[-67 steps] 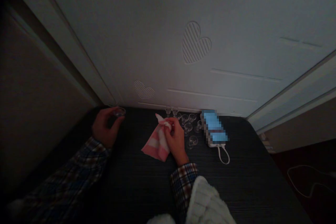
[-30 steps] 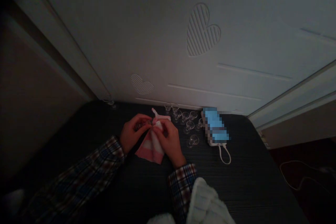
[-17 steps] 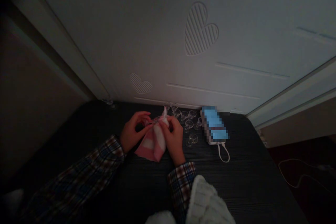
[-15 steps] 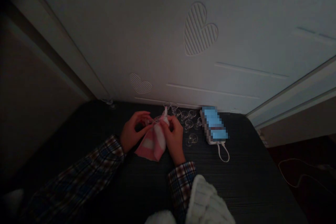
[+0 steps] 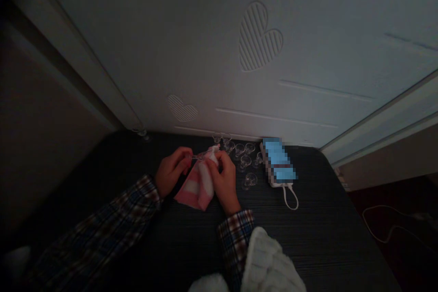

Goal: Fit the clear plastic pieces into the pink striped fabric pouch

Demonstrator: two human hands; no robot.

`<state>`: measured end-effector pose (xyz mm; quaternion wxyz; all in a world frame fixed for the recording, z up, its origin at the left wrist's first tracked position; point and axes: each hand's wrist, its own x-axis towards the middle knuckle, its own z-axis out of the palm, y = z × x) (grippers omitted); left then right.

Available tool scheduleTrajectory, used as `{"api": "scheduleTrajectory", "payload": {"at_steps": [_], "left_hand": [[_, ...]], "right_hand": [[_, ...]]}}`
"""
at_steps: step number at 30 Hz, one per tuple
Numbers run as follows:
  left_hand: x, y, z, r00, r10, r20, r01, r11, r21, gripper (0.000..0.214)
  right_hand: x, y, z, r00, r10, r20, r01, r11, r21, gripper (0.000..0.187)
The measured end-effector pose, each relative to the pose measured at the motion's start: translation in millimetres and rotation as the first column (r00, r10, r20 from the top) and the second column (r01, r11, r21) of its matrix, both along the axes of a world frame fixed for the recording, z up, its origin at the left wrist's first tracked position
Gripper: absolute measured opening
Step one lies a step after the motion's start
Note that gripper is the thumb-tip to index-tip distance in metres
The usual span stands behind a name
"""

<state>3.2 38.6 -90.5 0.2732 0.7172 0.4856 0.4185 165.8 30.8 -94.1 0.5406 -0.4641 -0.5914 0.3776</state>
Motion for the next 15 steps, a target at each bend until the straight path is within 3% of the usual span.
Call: {"api": "scheduleTrajectory", "payload": {"at_steps": [5,10,12,15], "left_hand": [[0.0,-1.5,-0.8,1.000,-0.021,-0.019,0.020,0.999,-0.032,0.017],[4.2,-4.2,-3.4,0.994,-0.019,0.105,0.015,0.999,0.036,0.030],[4.6,-4.4,-3.4,0.995,-0.052,0.091,0.046,0.997,0.066,0.036],[3.5,-3.7,-2.5,0.998,-0.068,0.009,0.067,0.995,0.071,0.028]], "right_hand": [[1.0,-1.1,3.3,0.999,-0.013,0.035,0.012,1.000,0.015,0.016],[0.4,-0.5,5.7,1.000,-0.029,0.005,0.029,0.999,0.014,0.017],[0.0,0.3,4.9,0.999,-0.037,-0.019,0.037,0.999,-0.003,0.018],[-0.1,1.5,3.7,0.997,-0.041,-0.070,0.040,0.999,-0.015,0.017]]}}
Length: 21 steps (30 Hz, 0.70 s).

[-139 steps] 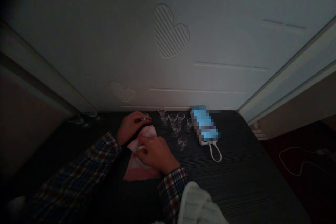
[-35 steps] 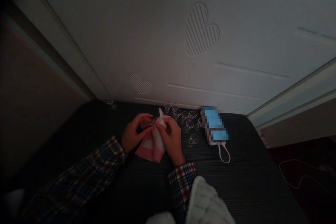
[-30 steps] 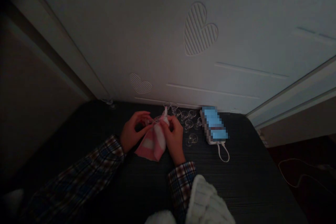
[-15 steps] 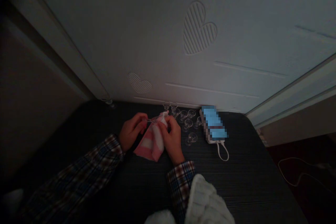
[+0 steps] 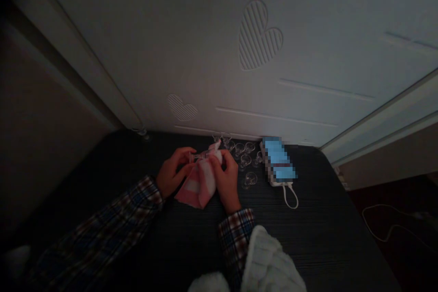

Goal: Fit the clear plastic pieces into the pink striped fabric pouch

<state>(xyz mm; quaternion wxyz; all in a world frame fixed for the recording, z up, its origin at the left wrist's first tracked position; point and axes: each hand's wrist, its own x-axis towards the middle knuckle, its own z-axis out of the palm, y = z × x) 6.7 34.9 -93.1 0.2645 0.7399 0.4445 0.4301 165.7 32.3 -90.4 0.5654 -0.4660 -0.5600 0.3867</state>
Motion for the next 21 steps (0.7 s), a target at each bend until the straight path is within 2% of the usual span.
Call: {"api": "scheduleTrajectory", "payload": {"at_steps": [7,15,18,21], "left_hand": [[-2.6,-0.3,2.1,0.994,0.026,-0.105,-0.030,0.999,-0.032,0.016],[-3.0,-0.2,8.6,0.992,-0.047,-0.120,0.045,0.999,-0.023,0.026],[-1.4,0.9,6.0,0.996,-0.051,-0.068,0.047,0.997,-0.059,0.022],[0.0,1.8,-0.2,0.999,-0.039,0.006,0.039,0.993,-0.109,0.035]], "right_hand": [[0.8,-1.5,1.9,0.999,0.013,0.035,-0.013,1.000,0.018,0.017],[2.7,-1.5,0.9,0.997,0.033,0.071,-0.037,0.998,0.055,0.015],[3.1,-0.1,-1.2,0.998,0.001,0.061,-0.004,0.999,0.050,0.015],[2.7,0.9,-3.1,1.000,-0.024,0.017,0.023,0.999,0.034,0.016]]}}
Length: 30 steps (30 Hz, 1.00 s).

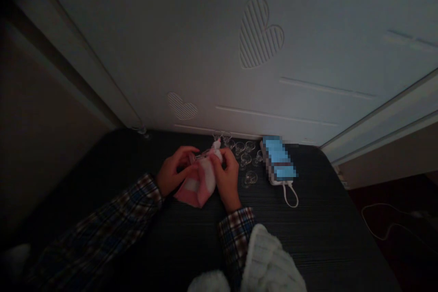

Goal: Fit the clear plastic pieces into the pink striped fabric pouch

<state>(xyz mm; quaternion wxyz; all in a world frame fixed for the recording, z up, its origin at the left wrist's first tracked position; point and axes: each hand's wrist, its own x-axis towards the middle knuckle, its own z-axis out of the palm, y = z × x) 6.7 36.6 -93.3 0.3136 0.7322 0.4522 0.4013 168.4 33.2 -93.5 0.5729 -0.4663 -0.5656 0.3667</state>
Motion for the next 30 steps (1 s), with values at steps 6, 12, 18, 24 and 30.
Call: {"api": "scheduleTrajectory", "payload": {"at_steps": [6,12,18,24,30], "left_hand": [[-0.1,-0.2,-0.4,0.999,0.028,-0.036,-0.028,1.000,0.004,0.022],[-5.0,-0.5,6.3,0.995,0.058,-0.078,-0.059,0.998,-0.015,0.029],[-3.2,0.1,2.6,1.000,0.023,0.012,-0.023,1.000,-0.011,0.025],[0.9,-0.8,-0.5,0.994,0.107,-0.037,-0.104,0.992,0.069,0.029],[0.8,-1.5,0.4,0.986,0.167,-0.003,-0.166,0.981,0.103,0.027]], "right_hand": [[-0.1,-0.1,0.3,1.000,0.009,0.001,-0.009,1.000,-0.013,0.017],[0.2,-2.0,2.3,0.992,0.082,0.092,-0.082,0.997,-0.007,0.015],[-0.5,-1.9,1.5,0.992,0.060,0.109,-0.059,0.998,-0.016,0.017],[-1.5,-1.2,1.8,0.995,0.039,0.092,-0.037,0.999,-0.020,0.019],[-0.9,-0.4,-0.7,0.991,0.040,0.129,-0.038,0.999,-0.025,0.020]]}}
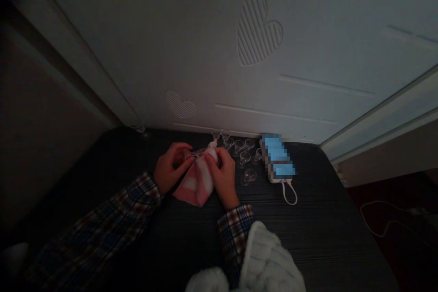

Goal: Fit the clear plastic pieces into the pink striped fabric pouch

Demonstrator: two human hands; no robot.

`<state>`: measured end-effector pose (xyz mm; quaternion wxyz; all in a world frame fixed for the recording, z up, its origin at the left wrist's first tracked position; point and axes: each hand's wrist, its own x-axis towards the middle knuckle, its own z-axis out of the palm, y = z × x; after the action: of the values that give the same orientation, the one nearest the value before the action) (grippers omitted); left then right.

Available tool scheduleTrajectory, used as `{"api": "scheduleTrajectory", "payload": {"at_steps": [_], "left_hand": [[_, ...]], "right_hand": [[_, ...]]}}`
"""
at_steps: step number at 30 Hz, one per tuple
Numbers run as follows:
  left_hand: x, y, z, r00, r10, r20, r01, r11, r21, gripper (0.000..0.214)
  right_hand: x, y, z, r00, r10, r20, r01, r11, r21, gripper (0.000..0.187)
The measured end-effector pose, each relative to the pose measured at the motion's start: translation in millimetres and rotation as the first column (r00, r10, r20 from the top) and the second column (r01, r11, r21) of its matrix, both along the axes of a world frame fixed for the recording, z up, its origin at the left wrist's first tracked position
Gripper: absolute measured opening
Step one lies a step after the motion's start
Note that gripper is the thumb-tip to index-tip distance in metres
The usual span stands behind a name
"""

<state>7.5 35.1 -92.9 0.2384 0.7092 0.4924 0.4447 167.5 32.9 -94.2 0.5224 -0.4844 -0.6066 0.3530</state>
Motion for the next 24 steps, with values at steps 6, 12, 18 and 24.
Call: {"api": "scheduleTrajectory", "payload": {"at_steps": [6,12,18,24], "left_hand": [[-0.9,0.4,1.9,0.996,-0.012,-0.089,0.006,0.998,-0.070,0.024],[-3.8,2.3,-1.3,0.983,-0.052,-0.177,0.032,0.993,-0.112,0.027],[-3.8,2.9,0.6,0.978,-0.066,-0.196,0.047,0.994,-0.100,0.028],[1.4,3.2,0.7,0.990,-0.017,-0.140,0.009,0.998,-0.059,0.034]], "right_hand": [[1.0,0.7,-1.9,1.000,-0.009,0.007,0.009,1.000,0.007,0.021],[2.2,0.6,-0.8,1.000,-0.017,-0.010,0.017,1.000,0.015,0.021],[1.8,-0.2,1.5,0.999,-0.032,0.010,0.032,0.999,0.037,0.020],[0.2,1.2,1.0,0.993,-0.036,0.110,0.025,0.995,0.097,0.016]]}}
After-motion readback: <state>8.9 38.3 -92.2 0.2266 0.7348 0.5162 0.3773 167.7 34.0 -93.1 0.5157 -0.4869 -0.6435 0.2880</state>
